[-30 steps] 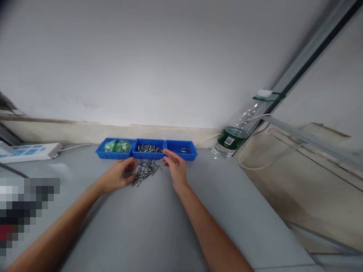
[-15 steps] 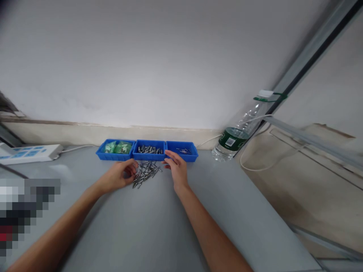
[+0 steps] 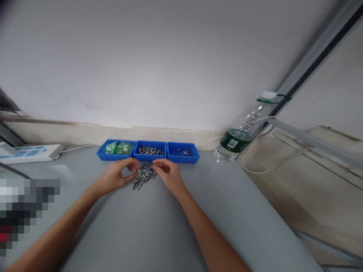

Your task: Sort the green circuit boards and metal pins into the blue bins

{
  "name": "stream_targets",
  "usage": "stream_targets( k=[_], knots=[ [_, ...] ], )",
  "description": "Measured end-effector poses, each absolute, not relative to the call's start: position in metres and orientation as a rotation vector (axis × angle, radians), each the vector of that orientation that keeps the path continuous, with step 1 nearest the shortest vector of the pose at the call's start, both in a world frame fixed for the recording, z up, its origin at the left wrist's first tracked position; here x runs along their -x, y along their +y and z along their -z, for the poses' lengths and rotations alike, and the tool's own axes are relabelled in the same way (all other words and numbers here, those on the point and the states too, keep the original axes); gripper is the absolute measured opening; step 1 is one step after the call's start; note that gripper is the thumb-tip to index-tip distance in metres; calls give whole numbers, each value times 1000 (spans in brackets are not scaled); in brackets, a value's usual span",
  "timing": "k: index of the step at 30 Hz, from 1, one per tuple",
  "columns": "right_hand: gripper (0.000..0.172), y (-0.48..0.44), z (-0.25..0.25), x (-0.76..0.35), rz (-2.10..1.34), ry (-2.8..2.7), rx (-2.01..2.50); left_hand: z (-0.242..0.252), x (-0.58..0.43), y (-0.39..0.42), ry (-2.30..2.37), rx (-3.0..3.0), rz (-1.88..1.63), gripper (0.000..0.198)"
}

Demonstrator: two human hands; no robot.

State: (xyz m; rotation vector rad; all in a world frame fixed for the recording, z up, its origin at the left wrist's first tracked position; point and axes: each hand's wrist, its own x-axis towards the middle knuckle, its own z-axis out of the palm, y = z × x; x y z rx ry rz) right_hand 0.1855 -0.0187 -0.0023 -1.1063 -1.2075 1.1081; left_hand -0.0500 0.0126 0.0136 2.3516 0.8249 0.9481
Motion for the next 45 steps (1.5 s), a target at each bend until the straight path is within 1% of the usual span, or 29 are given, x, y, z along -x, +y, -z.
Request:
stream_targets(
  k=[3,7,10,14,17,22,24,27,31,34,37,39,45],
  knots=[
    [26,-22,6,-181,-1139,-1367,1078,-14,42,7,782,-2394,-992,10],
    [22,-25,9,-179,-1304,-1421,1006,-14,38,2,767,-2447,-1031,6],
    [22,-24,8,-178,-1350,-1372,986,-13,41,3,795,-2492,-998,9],
    [22,-21,4,-180,-1266,-1257,1049,-5,51,12,951,-2612,-869,25],
    [28,-19,1,-185,-1137,-1069,1103,5,58,19,1108,-2699,-761,30],
    [41,-15,2,-193,-959,-813,1183,16,58,26,1246,-2750,-611,26],
    [42,-14,2,-195,-961,-784,1180,16,56,26,1253,-2750,-610,25],
    [37,-15,0,-194,-983,-783,1164,14,56,25,1270,-2719,-630,28],
    [32,-17,-3,-192,-1008,-823,1154,11,58,25,1271,-2652,-679,31],
    [30,-17,-2,-191,-1035,-903,1153,8,57,24,1199,-2573,-859,28],
    [30,-16,3,-189,-1035,-1012,1142,3,50,21,1064,-2481,-1127,21],
    [32,-15,8,-187,-1034,-1085,1123,-2,44,17,988,-2442,-1231,18],
    [36,-15,19,-182,-1195,-1268,999,-10,33,6,836,-2440,-1326,19]
  ],
)
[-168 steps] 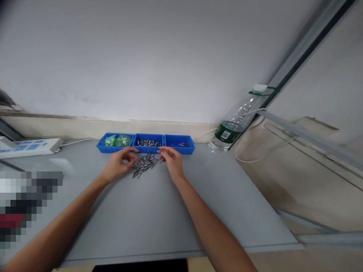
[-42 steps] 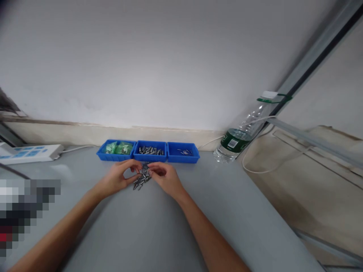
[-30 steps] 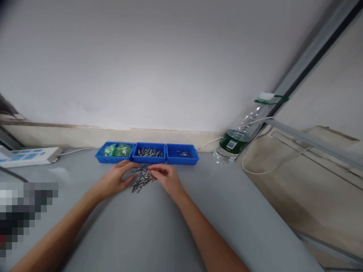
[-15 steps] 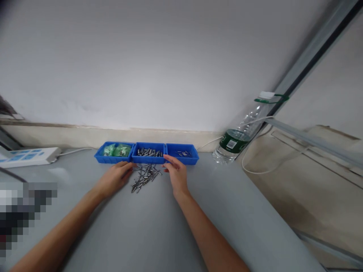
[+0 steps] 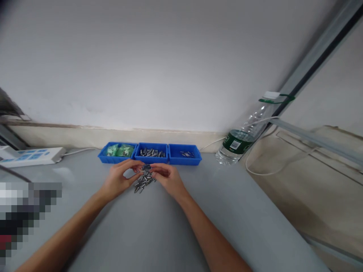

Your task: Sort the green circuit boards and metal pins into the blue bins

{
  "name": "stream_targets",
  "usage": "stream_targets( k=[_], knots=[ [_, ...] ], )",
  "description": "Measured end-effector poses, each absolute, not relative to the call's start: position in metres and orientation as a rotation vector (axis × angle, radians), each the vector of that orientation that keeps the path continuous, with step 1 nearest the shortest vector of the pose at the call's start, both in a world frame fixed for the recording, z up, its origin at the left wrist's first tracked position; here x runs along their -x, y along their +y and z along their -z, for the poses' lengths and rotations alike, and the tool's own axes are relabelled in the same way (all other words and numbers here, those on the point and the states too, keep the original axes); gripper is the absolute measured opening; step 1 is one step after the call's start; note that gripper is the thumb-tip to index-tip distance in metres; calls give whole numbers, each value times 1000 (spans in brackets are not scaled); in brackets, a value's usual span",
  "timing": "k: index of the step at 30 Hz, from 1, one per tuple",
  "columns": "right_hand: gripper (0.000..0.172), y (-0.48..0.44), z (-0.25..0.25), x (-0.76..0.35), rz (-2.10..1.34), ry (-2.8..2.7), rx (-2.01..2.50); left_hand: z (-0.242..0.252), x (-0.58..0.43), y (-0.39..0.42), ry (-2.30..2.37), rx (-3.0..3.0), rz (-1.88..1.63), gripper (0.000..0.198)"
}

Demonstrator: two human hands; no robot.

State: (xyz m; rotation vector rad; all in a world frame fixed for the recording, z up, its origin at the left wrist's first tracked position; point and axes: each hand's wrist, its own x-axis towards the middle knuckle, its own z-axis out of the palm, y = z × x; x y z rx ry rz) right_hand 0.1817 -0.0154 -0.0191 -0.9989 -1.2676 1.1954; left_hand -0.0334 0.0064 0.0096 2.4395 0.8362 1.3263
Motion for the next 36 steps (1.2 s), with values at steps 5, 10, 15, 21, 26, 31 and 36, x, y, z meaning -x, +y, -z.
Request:
stream_targets(
  k=[5,10,15,21,26,31,36],
  knots=[
    [31,-18,16,-181,-1290,-1282,978,-7,33,6,800,-2463,-1310,17],
    [28,-17,16,-181,-1258,-1244,1005,-4,38,8,848,-2481,-1143,26],
    [27,-13,10,-191,-1125,-1085,1076,-2,46,11,1025,-2492,-865,31],
    [38,-11,-1,-206,-930,-732,1097,2,48,14,1010,-2451,-752,40],
    [44,-11,-1,-206,-934,-743,1144,5,51,18,1005,-2479,-762,40],
    [39,-14,-2,-202,-992,-791,1138,0,62,22,955,-2486,-744,31],
    [28,-17,-5,-197,-1025,-959,1143,-13,64,20,963,-2443,-786,24]
  ],
)
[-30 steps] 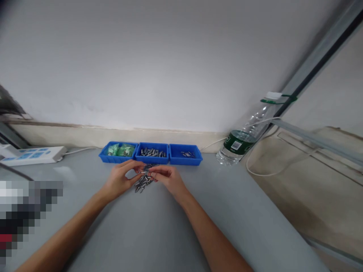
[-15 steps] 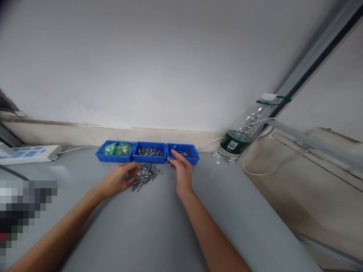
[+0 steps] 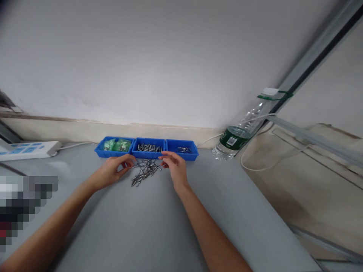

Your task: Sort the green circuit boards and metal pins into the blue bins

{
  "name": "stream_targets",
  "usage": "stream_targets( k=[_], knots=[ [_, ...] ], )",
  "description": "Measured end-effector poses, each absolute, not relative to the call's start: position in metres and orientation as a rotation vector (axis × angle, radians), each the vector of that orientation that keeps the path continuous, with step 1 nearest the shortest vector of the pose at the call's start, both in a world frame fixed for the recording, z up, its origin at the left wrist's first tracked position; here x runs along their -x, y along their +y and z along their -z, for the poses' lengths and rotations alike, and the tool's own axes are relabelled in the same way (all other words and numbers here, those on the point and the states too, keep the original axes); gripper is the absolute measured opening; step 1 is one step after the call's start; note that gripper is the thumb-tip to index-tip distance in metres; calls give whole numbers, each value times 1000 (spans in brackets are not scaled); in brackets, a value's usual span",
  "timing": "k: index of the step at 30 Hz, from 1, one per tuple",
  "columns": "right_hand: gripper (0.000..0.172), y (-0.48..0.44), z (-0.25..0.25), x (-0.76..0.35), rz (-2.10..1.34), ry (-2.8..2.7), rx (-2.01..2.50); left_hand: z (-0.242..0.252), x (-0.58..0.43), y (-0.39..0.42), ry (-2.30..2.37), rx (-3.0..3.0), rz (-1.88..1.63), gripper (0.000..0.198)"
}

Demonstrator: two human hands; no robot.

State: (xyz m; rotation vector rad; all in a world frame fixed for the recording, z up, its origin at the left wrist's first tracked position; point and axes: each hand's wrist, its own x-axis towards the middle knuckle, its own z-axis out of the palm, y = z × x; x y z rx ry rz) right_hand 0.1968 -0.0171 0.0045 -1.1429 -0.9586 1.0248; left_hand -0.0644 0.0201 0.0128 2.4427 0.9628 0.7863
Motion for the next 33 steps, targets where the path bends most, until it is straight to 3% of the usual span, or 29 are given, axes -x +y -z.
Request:
stream_targets(
  k=[8,15,23,33],
  knots=[
    [33,-19,7,-183,-1140,-1320,1084,-16,47,8,867,-2455,-1012,11],
    [27,-23,5,-177,-1308,-1292,1024,-11,43,6,815,-2476,-1079,10],
    [25,-20,-4,-187,-1180,-1037,1121,10,53,20,1121,-2670,-802,31],
    [47,-5,6,-208,-926,-736,1154,20,59,30,1312,-2731,-547,35]
  ],
)
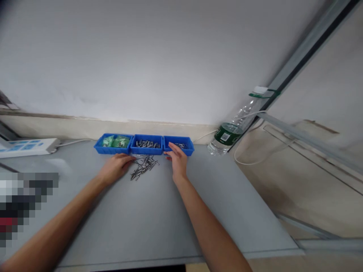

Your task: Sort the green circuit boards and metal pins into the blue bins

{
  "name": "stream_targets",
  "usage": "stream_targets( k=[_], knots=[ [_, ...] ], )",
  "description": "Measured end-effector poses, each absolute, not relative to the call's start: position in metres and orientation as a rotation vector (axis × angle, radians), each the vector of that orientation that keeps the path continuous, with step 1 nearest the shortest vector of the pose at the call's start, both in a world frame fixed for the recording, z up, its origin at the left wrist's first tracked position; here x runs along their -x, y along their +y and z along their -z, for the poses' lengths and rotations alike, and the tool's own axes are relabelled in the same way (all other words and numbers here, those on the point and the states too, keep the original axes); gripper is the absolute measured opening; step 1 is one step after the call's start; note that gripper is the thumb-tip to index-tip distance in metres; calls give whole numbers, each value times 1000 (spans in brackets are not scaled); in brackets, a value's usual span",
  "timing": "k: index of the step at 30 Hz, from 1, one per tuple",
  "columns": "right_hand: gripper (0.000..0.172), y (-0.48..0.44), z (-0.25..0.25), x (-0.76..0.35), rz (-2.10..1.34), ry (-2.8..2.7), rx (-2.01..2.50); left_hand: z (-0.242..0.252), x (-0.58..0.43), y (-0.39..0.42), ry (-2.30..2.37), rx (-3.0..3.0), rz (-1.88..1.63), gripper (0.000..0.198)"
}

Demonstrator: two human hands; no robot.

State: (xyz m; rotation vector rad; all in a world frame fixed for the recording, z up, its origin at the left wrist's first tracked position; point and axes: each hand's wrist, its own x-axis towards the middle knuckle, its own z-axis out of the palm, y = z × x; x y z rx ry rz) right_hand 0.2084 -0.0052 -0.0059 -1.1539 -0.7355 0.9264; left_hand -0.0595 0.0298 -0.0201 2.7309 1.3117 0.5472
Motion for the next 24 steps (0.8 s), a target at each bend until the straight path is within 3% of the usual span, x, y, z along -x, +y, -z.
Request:
stream_targets(
  k=[9,17,24],
  knots=[
    [44,-10,5,-198,-974,-820,1126,22,61,33,1153,-2638,-764,38],
    [33,-12,10,-191,-996,-1117,1117,-3,47,17,871,-2496,-1212,23],
    [27,-17,15,-181,-1170,-1373,1003,-10,38,9,760,-2556,-1295,19]
  ],
)
